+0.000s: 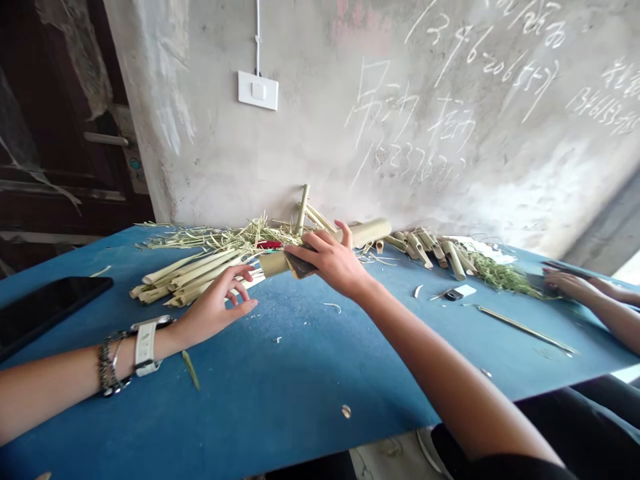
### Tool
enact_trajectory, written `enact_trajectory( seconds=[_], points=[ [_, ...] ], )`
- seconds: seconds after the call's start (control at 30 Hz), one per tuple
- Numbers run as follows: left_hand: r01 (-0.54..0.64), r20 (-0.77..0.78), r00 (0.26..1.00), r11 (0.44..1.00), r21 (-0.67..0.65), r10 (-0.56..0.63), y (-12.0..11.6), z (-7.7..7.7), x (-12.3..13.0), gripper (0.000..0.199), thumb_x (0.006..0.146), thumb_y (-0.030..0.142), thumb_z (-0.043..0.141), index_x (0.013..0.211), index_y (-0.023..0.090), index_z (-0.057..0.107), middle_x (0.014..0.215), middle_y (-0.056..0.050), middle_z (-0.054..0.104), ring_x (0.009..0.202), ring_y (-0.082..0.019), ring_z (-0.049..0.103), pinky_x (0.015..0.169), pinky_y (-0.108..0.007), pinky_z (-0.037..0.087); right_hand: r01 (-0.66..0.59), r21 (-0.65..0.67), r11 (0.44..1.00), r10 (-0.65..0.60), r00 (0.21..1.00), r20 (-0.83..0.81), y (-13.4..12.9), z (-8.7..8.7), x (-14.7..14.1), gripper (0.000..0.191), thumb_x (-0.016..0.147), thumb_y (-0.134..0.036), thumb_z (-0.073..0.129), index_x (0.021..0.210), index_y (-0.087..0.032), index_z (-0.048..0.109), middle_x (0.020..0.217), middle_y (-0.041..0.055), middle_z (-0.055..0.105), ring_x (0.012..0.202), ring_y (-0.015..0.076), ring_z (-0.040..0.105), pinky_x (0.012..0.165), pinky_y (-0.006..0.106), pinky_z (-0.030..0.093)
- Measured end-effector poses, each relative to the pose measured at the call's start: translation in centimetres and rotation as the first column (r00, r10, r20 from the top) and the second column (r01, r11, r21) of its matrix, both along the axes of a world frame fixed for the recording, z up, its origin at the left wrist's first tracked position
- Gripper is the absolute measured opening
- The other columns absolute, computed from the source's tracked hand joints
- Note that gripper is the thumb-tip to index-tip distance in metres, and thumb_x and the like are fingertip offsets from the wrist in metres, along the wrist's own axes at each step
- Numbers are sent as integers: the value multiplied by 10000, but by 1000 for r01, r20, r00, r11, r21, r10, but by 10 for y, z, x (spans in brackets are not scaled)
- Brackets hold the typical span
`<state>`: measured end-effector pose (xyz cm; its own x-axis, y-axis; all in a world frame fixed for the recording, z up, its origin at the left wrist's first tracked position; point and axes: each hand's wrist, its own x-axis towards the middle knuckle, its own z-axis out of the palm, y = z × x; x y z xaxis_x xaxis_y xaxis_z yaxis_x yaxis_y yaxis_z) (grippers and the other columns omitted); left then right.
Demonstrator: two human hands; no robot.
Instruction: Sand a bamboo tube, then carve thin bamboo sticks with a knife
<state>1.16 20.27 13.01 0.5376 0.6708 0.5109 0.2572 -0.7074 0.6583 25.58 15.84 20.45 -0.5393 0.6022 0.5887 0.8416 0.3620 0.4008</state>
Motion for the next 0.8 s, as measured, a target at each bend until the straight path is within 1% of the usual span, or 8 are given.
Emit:
enact_trajectory(
  seconds=[0.1,0.13,0.2,0.3,0.4,0.53,0.63,0.8],
  points=[
    [41,-20,999,999,-29,-42,-2,0,-1,489,799,362,553,1218,258,324,1093,-53,485,733,-137,576,635,-296,483,-61,-15,998,56,969,-240,-7,-21,5,369,876,-245,501,1230,-341,461,1096,18,579,1032,201,536,1028,509,115],
    [57,-33,998,998,-41,-58,-2,0,-1,478,798,359,554,1208,264,329,1082,-46,486,720,-134,575,631,-295,483,-98,-29,995,85,954,-288,-9,-25,6,370,870,-279,521,1229,-331,450,1108,24,578,1039,206,537,1028,500,122],
    [78,-63,995,995,-62,-82,-3,0,-1,432,798,355,552,1171,264,353,1060,-37,490,702,-130,570,625,-292,483,-173,-53,983,146,932,-333,-14,-30,5,360,864,-312,534,1211,-310,435,1120,38,580,1056,216,535,1028,489,132],
    [98,-95,990,994,-55,-103,-4,1,-2,357,809,358,532,1118,258,386,1029,-33,507,682,-130,556,613,-286,481,-275,-49,960,243,908,-342,-22,-29,-3,305,887,-297,487,1181,-284,405,1106,59,594,1054,216,545,1029,481,136],
    [106,-111,988,994,-39,-110,-4,1,-2,313,822,367,510,1093,246,411,993,-37,522,668,-136,544,591,-280,473,-344,-66,937,303,891,-340,-27,-29,-10,308,899,-257,447,1195,-272,362,1129,74,595,1078,210,542,1042,475,113],
    [110,-119,986,993,-39,-114,-4,1,-4,282,837,372,490,1080,246,422,990,-32,514,682,-130,531,604,-280,468,-367,-87,926,319,885,-339,-24,-36,-11,346,888,-189,447,1210,-269,347,1173,66,589,1101,191,540,1068,468,51],
    [100,-146,984,994,-49,-107,-5,1,-4,271,840,367,483,1081,261,418,995,-13,511,686,-120,522,616,-277,463,-364,-102,926,316,892,-323,-21,-38,-12,333,893,-194,448,1205,-260,353,1172,65,592,1080,182,556,1071,460,22],
    [79,-168,982,995,-54,-87,-5,2,-4,238,848,361,471,1064,276,420,981,16,510,690,-105,520,609,-257,450,-353,-101,930,311,904,-295,-20,-38,-14,308,903,-201,436,1198,-245,361,1148,60,601,1058,171,567,1063,438,27]
  ],
)
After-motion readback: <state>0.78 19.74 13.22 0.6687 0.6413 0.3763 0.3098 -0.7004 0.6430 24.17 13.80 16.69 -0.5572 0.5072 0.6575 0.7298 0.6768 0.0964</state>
